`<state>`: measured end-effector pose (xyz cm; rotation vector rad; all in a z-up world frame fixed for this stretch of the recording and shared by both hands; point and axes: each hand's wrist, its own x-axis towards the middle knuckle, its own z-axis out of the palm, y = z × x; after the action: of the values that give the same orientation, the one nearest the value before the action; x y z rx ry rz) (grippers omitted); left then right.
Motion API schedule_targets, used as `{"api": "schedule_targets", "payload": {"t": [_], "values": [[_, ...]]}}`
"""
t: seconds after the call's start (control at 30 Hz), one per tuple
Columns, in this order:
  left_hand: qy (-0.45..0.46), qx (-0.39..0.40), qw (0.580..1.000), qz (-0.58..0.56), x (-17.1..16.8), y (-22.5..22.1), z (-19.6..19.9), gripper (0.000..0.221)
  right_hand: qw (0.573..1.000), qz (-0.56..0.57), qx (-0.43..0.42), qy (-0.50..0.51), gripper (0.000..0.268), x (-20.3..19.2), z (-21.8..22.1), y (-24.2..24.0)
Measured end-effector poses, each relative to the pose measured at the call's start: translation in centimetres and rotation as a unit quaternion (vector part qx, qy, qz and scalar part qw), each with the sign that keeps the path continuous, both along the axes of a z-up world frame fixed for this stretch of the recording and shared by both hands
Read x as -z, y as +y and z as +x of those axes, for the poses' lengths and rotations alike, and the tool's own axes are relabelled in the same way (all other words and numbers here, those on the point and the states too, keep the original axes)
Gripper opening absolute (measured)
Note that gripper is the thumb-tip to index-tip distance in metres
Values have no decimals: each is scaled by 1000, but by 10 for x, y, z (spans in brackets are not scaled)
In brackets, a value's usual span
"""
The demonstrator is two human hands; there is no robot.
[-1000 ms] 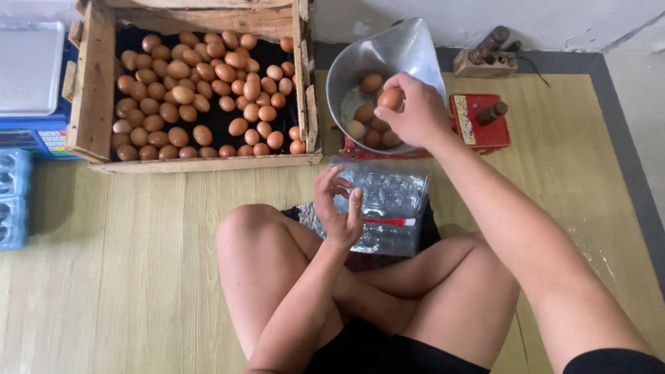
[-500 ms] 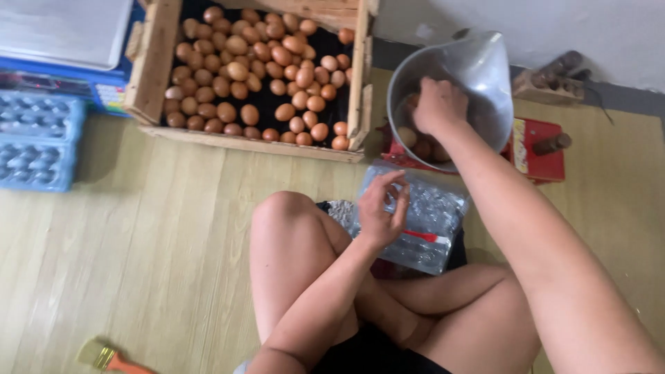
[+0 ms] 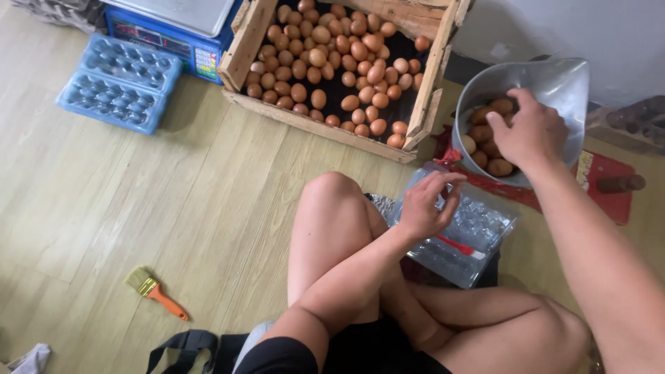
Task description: Sorting eggs from a wooden crate, weighing them on a scale, and packing them into plastic cartons.
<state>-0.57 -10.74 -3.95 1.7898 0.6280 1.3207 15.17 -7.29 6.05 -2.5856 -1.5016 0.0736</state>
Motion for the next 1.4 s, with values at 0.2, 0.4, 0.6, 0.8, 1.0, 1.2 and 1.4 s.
{"api": "schedule_targets", "payload": {"t": [0.2, 0.4, 0.6, 0.8, 1.0, 1.2, 1.4], "values": [[32, 36, 998, 43, 6, -10, 0, 9, 938, 307, -155, -37, 23, -12, -29, -120], [-64, 54, 995, -50, -14, 9, -38, 16, 956, 293, 10, -24, 27, 75, -23, -287], [101, -141, 984, -30, 20, 94, -75, 12, 905, 228, 350, 84, 21, 132, -93, -397], [152, -103, 978, -102, 12, 93, -54, 9, 908, 302, 286, -55, 16, 151, -122, -384], [281, -52, 953, -101, 13, 83, -49, 10, 892, 432, 130, 34, 47, 92, -104, -314], [307, -92, 942, -99, 34, 86, -54, 13, 825, 560, 31, 73, 84, 76, -64, -269], [305, -95, 946, -47, 35, 81, -51, 10, 736, 676, -29, -6, 46, 87, -19, -245]]}}
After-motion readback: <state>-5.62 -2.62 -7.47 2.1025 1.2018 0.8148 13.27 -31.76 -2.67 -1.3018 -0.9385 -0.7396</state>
